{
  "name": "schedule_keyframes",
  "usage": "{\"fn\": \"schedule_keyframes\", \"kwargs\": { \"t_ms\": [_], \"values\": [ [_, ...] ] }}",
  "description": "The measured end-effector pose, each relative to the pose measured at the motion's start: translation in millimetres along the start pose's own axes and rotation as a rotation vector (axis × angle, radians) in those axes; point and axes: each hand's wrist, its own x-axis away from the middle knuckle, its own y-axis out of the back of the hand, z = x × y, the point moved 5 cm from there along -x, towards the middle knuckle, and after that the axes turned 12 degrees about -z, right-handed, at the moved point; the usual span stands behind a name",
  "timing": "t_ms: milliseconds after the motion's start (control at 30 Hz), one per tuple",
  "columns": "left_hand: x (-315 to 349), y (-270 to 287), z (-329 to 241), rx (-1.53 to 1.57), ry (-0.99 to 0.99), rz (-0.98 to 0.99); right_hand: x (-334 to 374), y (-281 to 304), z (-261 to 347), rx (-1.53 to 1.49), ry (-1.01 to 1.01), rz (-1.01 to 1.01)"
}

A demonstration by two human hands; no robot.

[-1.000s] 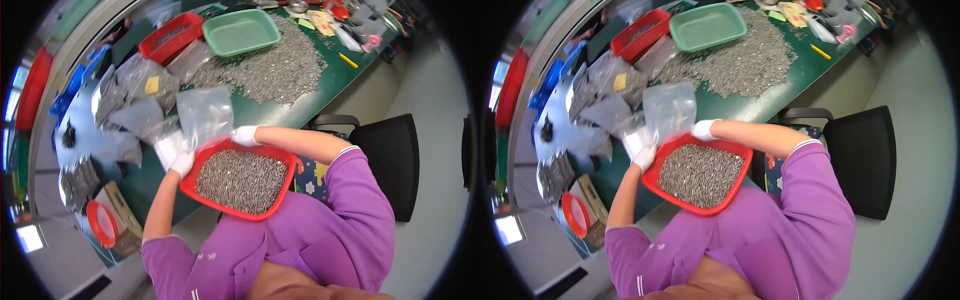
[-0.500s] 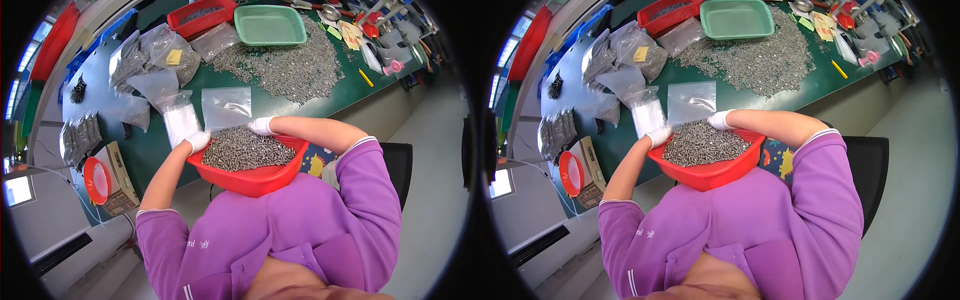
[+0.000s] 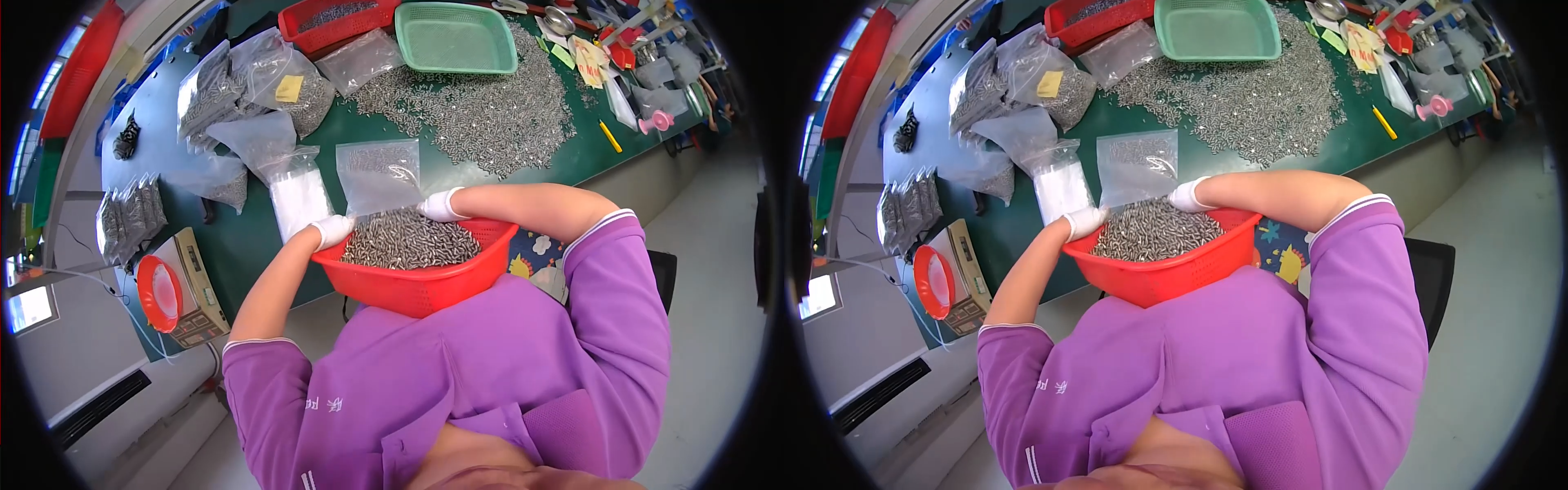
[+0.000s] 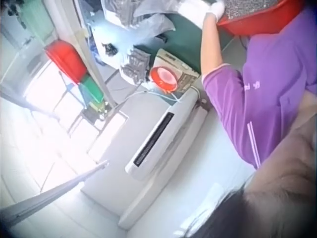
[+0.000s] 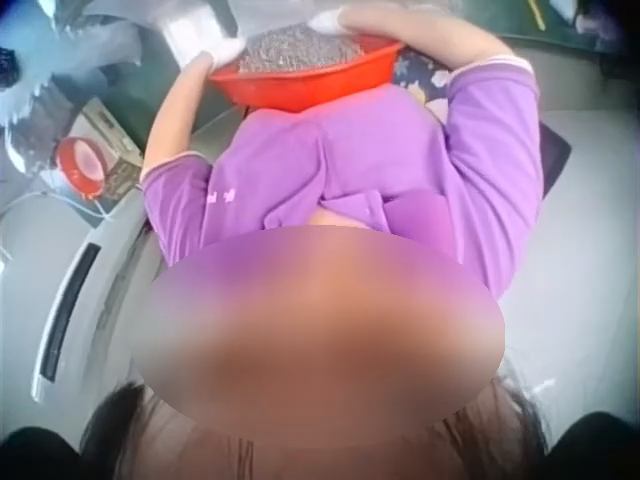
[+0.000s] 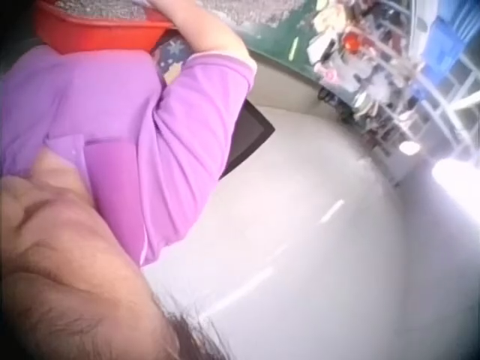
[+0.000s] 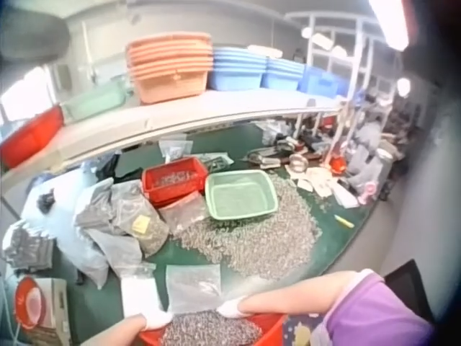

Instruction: Inspecting small metal components and placing them into plastic bags on a manufacturing line.

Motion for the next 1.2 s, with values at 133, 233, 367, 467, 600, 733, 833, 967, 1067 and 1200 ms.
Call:
{"fn": "schedule_keyframes", "kwargs": {
  "t_ms": [133,233,367,467,600,733,833,967,1067,1200],
  "values": [
    [-9.6,4.2,4.6,0.019,-0.022,0.044,0.2,4.4,-1.2,-0.175,-0.03,-0.067],
    [-19.5,-0.9,13.9,-0.058,-0.166,0.094,4.0,15.2,3.9,-0.123,-0.112,0.027],
    [-25.6,-0.4,10.7,-0.096,-0.222,0.137,6.0,9.9,0.2,-0.104,-0.09,0.035],
    [-20.2,11.2,-0.3,-0.062,-0.121,0.168,-0.5,0.1,-4.9,0.026,-0.028,0.052],
    [-18.7,20.5,5.1,-0.124,-0.222,0.135,5.7,27.6,7.9,0.044,-0.038,0.027],
    [-15.9,40.0,2.7,0.13,-0.149,0.085,18.8,48.7,8.1,-0.017,-0.073,-0.013],
    [-19.6,26.1,-5.3,-0.172,-0.379,0.131,18.1,38.6,8.7,-0.002,-0.128,0.105],
    [-8.5,51.1,-10.9,-0.125,-0.318,0.098,15.6,55.0,8.6,0.022,-0.035,0.006],
    [1.0,67.0,-16.4,0.048,-0.222,0.09,22.4,77.2,14.2,0.124,-0.021,0.044],
    [-2.4,44.3,-12.8,0.147,-0.131,0.177,24.3,51.9,11.3,0.012,-0.117,0.057]
  ]
}}
